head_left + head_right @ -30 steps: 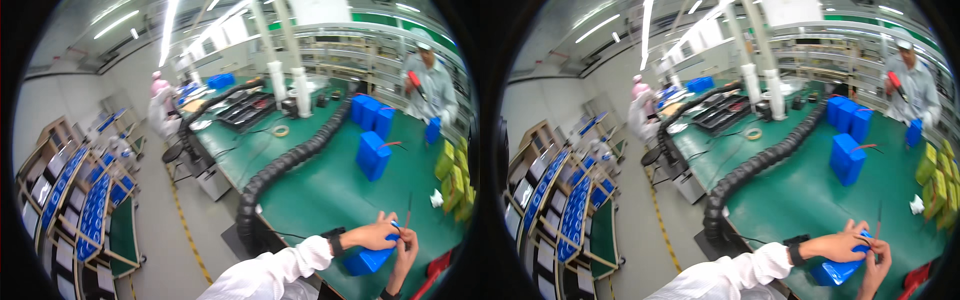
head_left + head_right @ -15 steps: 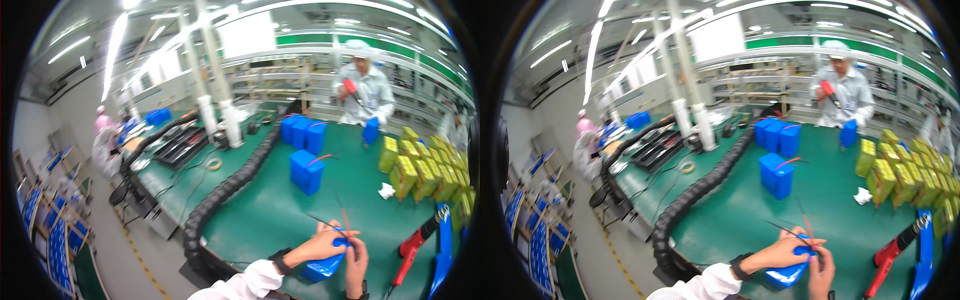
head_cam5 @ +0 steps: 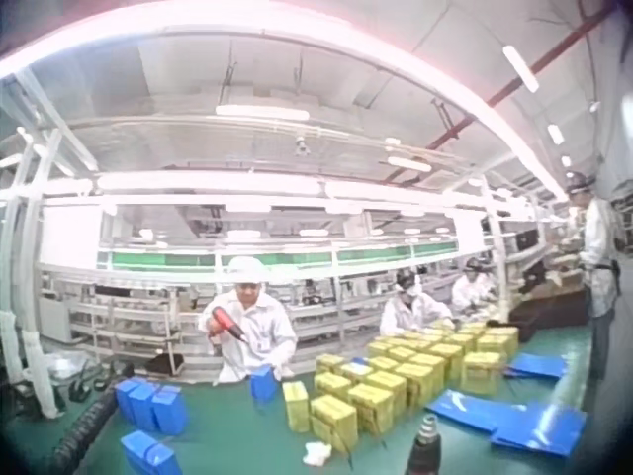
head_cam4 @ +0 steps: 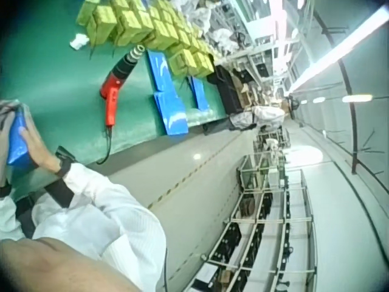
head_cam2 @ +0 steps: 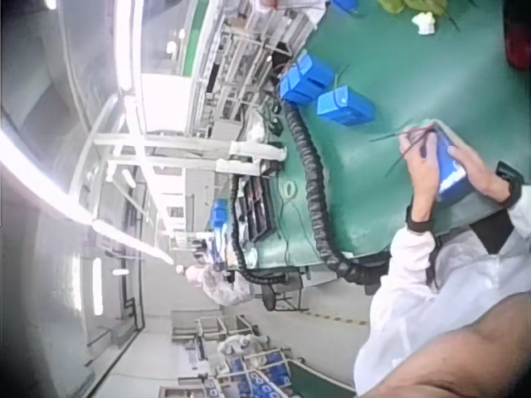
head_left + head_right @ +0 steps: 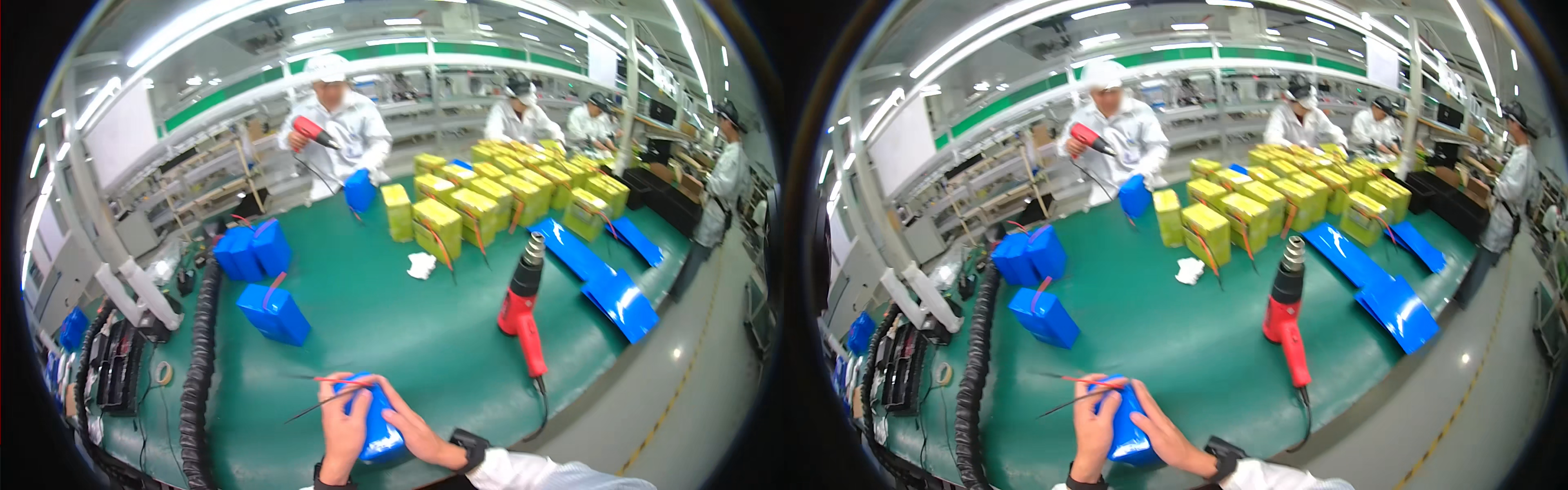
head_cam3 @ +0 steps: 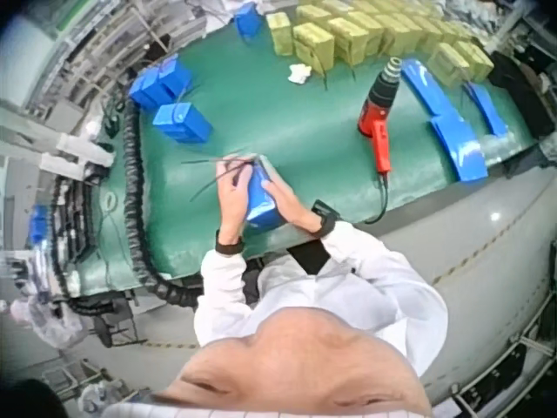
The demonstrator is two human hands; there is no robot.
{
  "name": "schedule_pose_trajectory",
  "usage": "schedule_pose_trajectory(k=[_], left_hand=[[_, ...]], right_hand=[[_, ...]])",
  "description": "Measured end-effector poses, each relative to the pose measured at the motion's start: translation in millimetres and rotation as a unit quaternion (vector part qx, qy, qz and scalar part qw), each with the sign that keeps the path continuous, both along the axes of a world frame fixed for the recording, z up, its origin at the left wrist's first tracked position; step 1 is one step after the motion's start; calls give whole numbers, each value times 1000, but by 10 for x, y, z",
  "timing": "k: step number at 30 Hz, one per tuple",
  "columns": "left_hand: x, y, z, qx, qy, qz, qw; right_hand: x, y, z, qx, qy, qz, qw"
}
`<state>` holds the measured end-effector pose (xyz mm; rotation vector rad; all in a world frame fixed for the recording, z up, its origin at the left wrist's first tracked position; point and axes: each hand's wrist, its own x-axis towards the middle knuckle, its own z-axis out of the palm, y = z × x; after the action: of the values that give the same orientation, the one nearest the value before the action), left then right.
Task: The worker is applying heat to blue shrink-wrapped battery packs using a heat gun and organizing them on an assembly line.
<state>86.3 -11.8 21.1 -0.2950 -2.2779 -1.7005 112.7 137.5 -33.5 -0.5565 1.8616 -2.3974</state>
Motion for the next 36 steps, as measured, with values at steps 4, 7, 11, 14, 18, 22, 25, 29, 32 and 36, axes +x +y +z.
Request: schedule_pose_trajectory(k=[4, 7, 11, 14, 18, 22, 25, 29, 32, 36], left_hand=[[39, -91, 75, -34, -3, 59, 998], [-39, -203, 85, 2, -20, -8, 1000], [64, -289, -133, 53, -4, 28, 998], [129, -269, -175, 117, -20, 27, 993], [18, -359, 118, -55, 11, -25, 998], [-89, -523, 308, -171, 26, -177, 969], [-29, -527, 327, -195, 10, -144, 970], [64, -611, 179, -4, -62, -133, 989], [141, -805, 125, 137, -111, -143, 974], [253, -951, 257, -31, -125, -165, 978]], right_hand=[[-251, 99, 162, -36, -45, 104, 993], [-426, 203, 100, -179, -176, 153, 956], [-214, 134, 190, -78, -199, 106, 971], [-24, 75, 253, -29, -96, 75, 992], [93, 233, 302, 68, -52, 22, 996], [158, 585, 379, 35, -13, -78, 996], [211, 1102, 598, 122, 44, -284, 950], [267, 1965, 629, 206, 78, -457, 862], [196, 2282, 543, 510, 90, -514, 684], [83, 2311, 238, 611, 48, -452, 648]])
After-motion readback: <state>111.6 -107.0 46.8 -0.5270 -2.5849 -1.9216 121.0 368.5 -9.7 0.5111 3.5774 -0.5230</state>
